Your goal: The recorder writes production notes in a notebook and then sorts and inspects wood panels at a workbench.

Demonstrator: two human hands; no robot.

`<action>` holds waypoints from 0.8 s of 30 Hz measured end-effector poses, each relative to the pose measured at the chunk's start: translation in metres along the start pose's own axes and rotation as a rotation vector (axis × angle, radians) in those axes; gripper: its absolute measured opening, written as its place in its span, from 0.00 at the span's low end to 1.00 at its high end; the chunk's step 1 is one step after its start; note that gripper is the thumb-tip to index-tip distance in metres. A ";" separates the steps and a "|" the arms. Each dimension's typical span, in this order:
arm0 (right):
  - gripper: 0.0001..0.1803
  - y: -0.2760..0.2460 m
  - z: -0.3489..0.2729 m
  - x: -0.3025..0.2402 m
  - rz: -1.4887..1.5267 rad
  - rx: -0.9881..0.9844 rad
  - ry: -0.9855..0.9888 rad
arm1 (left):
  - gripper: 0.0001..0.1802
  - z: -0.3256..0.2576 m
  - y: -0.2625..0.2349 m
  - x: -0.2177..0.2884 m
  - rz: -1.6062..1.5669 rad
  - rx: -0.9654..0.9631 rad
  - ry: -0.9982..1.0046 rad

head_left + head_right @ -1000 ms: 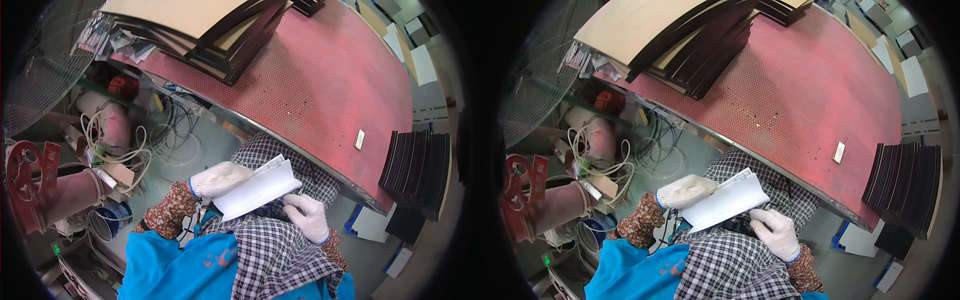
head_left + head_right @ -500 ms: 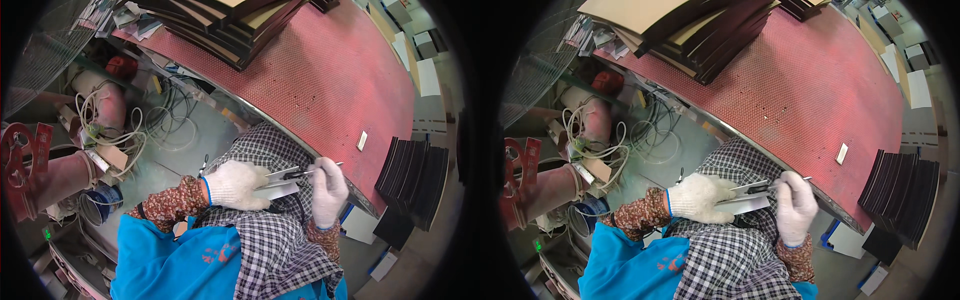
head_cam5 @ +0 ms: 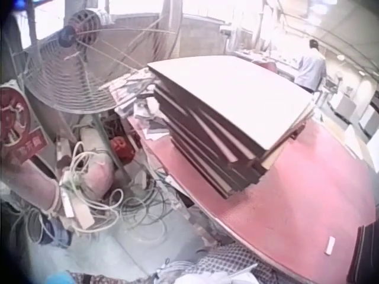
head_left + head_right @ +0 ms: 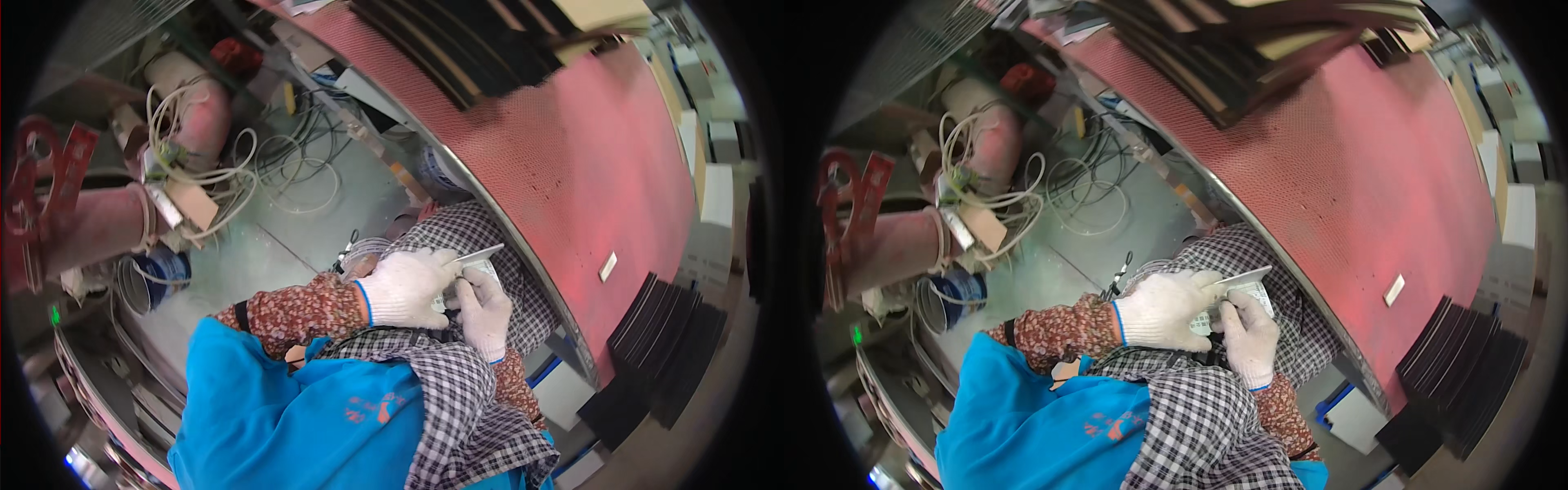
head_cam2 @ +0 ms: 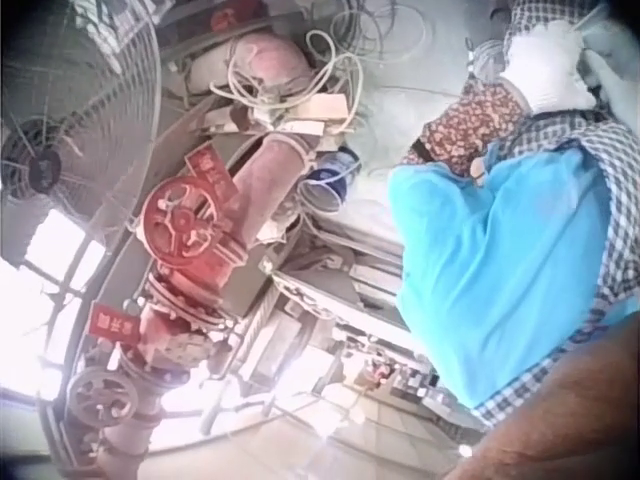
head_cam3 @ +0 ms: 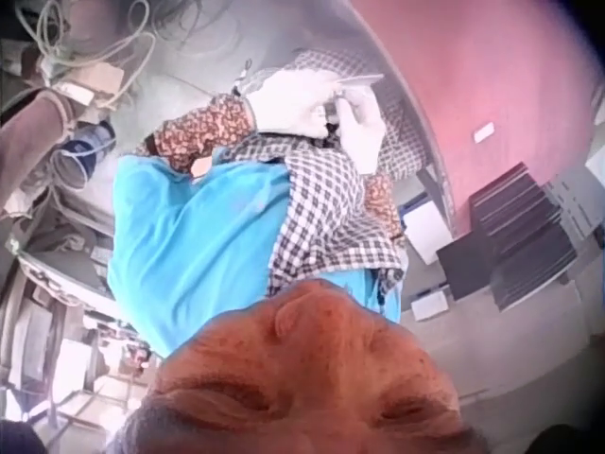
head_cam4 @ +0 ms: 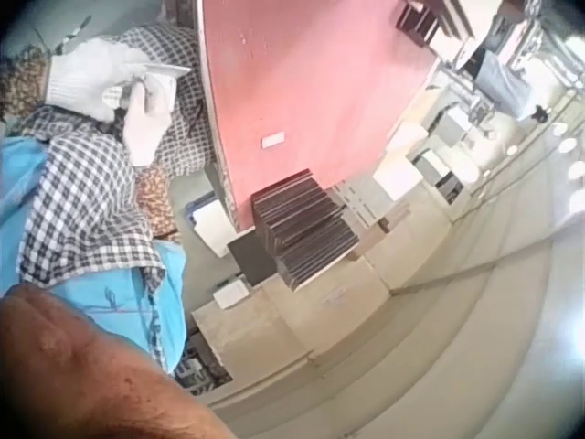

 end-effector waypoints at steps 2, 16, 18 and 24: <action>0.14 0.007 0.010 0.000 -0.083 -0.026 0.039 | 0.33 0.000 0.010 -0.004 0.110 0.010 0.020; 0.14 0.041 0.051 -0.017 -0.235 -0.236 -0.069 | 0.38 -0.012 0.003 -0.032 0.149 0.141 -0.017; 0.13 0.059 0.052 -0.035 -0.360 -0.240 -0.046 | 0.38 -0.021 0.006 -0.044 0.091 0.168 -0.013; 0.13 0.061 0.081 -0.020 -0.657 -0.316 -0.213 | 0.37 -0.015 0.018 -0.063 0.116 0.115 -0.097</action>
Point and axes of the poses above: each hand's wrist, its own z-axis towards the middle knuckle, its own y-axis out of the palm, x = y × z, the point moved 8 cm from there along z, towards the middle knuckle, and after that the axes turned 3 degrees about -y, right-handed, at the moved point
